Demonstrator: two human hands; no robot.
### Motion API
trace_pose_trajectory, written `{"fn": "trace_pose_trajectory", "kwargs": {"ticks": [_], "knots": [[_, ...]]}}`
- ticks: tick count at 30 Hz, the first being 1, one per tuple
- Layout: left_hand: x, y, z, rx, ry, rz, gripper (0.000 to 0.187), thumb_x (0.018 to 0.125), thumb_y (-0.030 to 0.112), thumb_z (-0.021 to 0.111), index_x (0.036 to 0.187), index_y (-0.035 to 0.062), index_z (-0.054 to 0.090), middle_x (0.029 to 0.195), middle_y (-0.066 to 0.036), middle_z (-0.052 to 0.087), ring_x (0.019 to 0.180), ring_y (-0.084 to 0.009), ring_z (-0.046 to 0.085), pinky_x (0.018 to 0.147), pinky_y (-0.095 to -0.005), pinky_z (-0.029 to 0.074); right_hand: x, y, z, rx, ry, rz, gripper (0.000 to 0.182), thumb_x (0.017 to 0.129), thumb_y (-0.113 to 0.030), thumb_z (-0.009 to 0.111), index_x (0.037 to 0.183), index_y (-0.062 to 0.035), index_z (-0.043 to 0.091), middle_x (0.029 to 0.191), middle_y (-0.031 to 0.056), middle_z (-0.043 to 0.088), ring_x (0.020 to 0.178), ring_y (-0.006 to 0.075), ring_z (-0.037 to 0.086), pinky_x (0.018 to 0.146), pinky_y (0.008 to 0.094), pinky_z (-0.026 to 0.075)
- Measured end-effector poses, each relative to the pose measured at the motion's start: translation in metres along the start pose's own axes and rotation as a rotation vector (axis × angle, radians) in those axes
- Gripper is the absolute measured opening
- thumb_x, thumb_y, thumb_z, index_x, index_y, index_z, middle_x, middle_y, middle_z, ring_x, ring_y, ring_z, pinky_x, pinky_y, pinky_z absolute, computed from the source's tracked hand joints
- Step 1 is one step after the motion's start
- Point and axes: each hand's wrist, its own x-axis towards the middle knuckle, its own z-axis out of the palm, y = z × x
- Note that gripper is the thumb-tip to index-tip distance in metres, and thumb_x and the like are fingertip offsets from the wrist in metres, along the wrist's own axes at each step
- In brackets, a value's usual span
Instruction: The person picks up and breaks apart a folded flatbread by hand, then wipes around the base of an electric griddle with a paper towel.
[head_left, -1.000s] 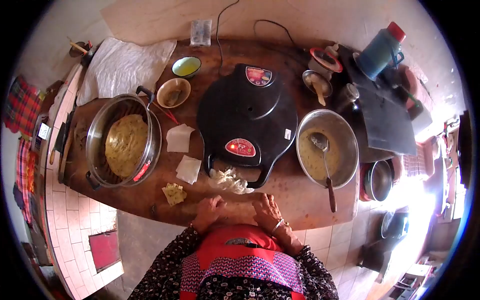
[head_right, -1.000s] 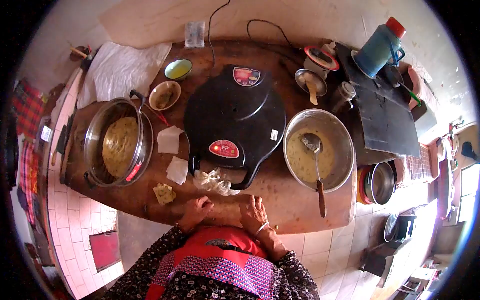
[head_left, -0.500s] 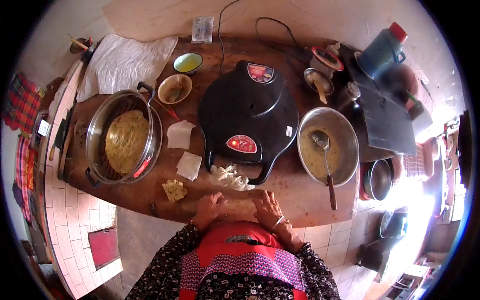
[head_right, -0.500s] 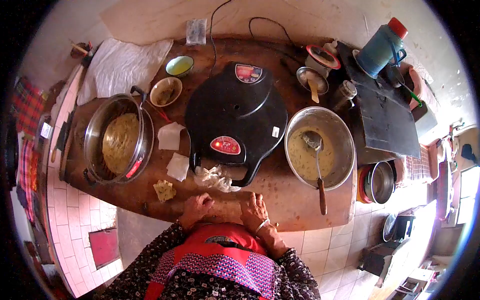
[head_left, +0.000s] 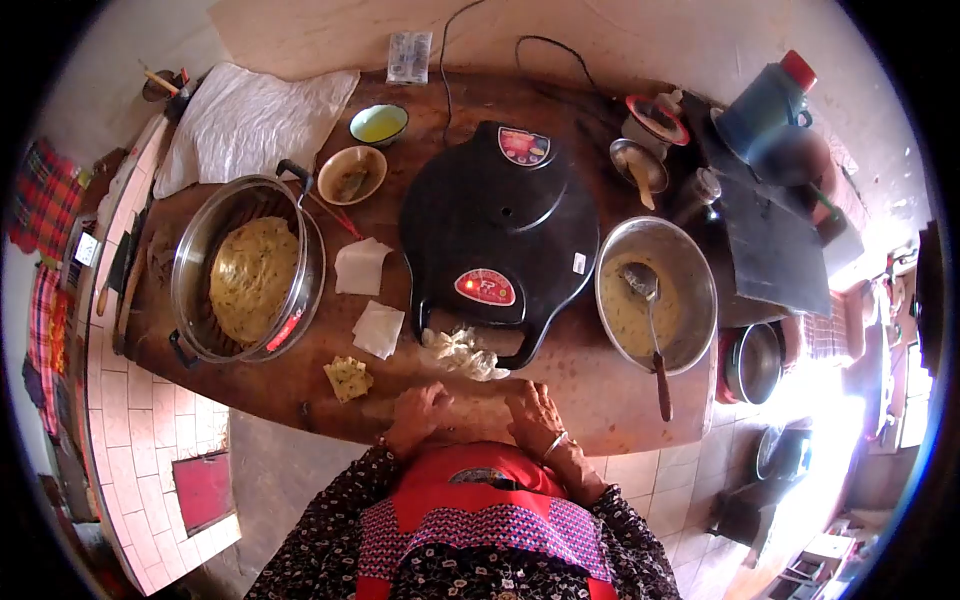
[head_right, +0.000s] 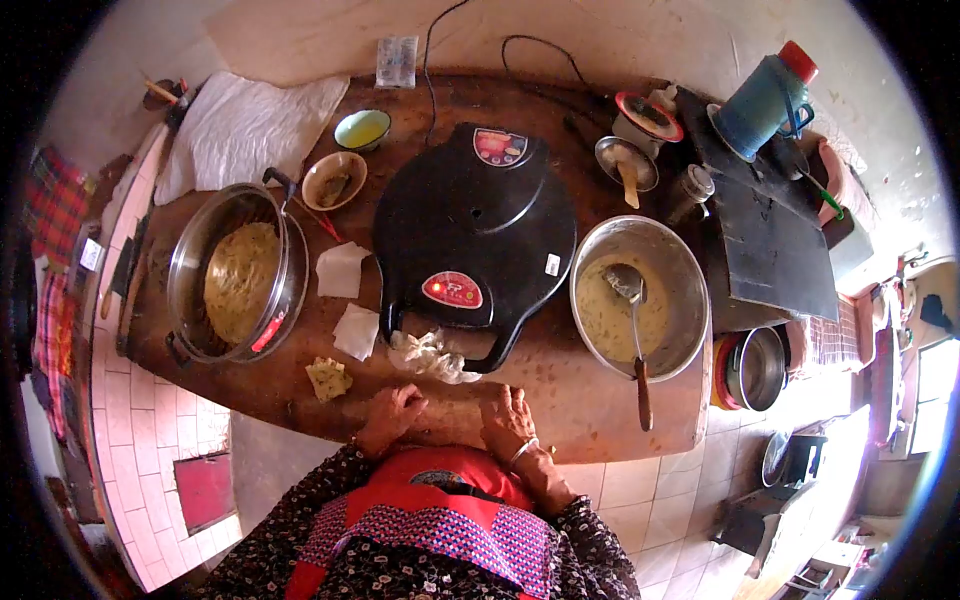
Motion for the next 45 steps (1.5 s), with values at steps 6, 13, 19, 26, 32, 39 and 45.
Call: {"fn": "trace_pose_trajectory", "kwargs": {"ticks": [6,13,19,26,32,39,45], "knots": [[-0.003,-0.001,-0.004,-0.002,-0.049,-0.004,0.028,0.083,0.039,0.057,0.086,0.0117,0.061,0.078,-0.015,0.064,0.075,-0.0363,0.062,0.066,-0.0478,0.047,0.002,-0.006,-0.005,0.015,-0.014,0.005,0.055,0.063,-0.01,0.065,0.116,-0.0043,0.051,0.121,0.0249,0.042,0.108,0.0453,0.042,0.089,0.0498,0.043],[0.001,-0.007,0.004,-0.069,-0.018,0.017,0.025,0.083,0.037,0.058,0.083,0.0121,0.061,0.077,-0.016,0.064,0.073,-0.0365,0.062,0.064,-0.0473,0.047,0.001,-0.004,-0.004,-0.005,0.013,0.025,0.049,0.064,-0.012,0.067,0.111,-0.0031,0.056,0.12,0.0261,0.043,0.108,0.0435,0.043,0.09,0.0483,0.043],[0.001,-0.008,0.005,-0.02,0.015,0.042,0.022,0.082,0.033,0.061,0.083,0.0116,0.061,0.074,-0.014,0.064,0.07,-0.0352,0.062,0.062,-0.046,0.048,0.001,-0.006,-0.002,-0.044,0.036,0.034,0.049,0.064,-0.012,0.067,0.111,-0.0035,0.056,0.121,0.0241,0.044,0.108,0.0428,0.044,0.091,0.047,0.043],[0.001,-0.003,-0.001,-0.027,-0.044,-0.012,0.028,0.083,0.041,0.056,0.086,0.0136,0.061,0.077,-0.014,0.065,0.073,-0.0355,0.063,0.065,-0.0476,0.048,0.004,-0.006,-0.008,0.03,0.018,0.038,0.051,0.062,-0.01,0.069,0.111,-0.0043,0.057,0.121,0.024,0.044,0.109,0.0426,0.044,0.091,0.047,0.043],[0.001,-0.003,0.0,0.012,-0.028,-0.027,0.028,0.083,0.041,0.057,0.085,0.0135,0.062,0.075,-0.015,0.064,0.073,-0.0361,0.062,0.065,-0.0479,0.048,0.003,-0.007,-0.009,0.0,0.024,0.029,0.05,0.061,-0.009,0.07,0.11,-0.0038,0.057,0.121,0.0229,0.044,0.109,0.0429,0.044,0.092,0.0467,0.043],[0.001,-0.002,0.002,0.014,0.009,-0.008,0.026,0.082,0.039,0.058,0.085,0.0137,0.062,0.074,-0.015,0.064,0.071,-0.0358,0.062,0.064,-0.0477,0.048,0.002,-0.002,-0.004,0.023,0.024,0.002,0.049,0.063,-0.01,0.068,0.11,-0.0035,0.055,0.12,0.023,0.044,0.109,0.0424,0.043,0.09,0.047,0.043],[0.001,-0.003,0.002,-0.014,-0.01,0.002,0.024,0.082,0.038,0.059,0.084,0.0144,0.062,0.073,-0.014,0.064,0.071,-0.0346,0.062,0.064,-0.0468,0.048,0.004,-0.01,-0.013,0.004,-0.002,0.023,0.05,0.064,-0.011,0.068,0.112,-0.0041,0.055,0.12,0.023,0.044,0.109,0.0421,0.043,0.09,0.0471,0.043]]}}
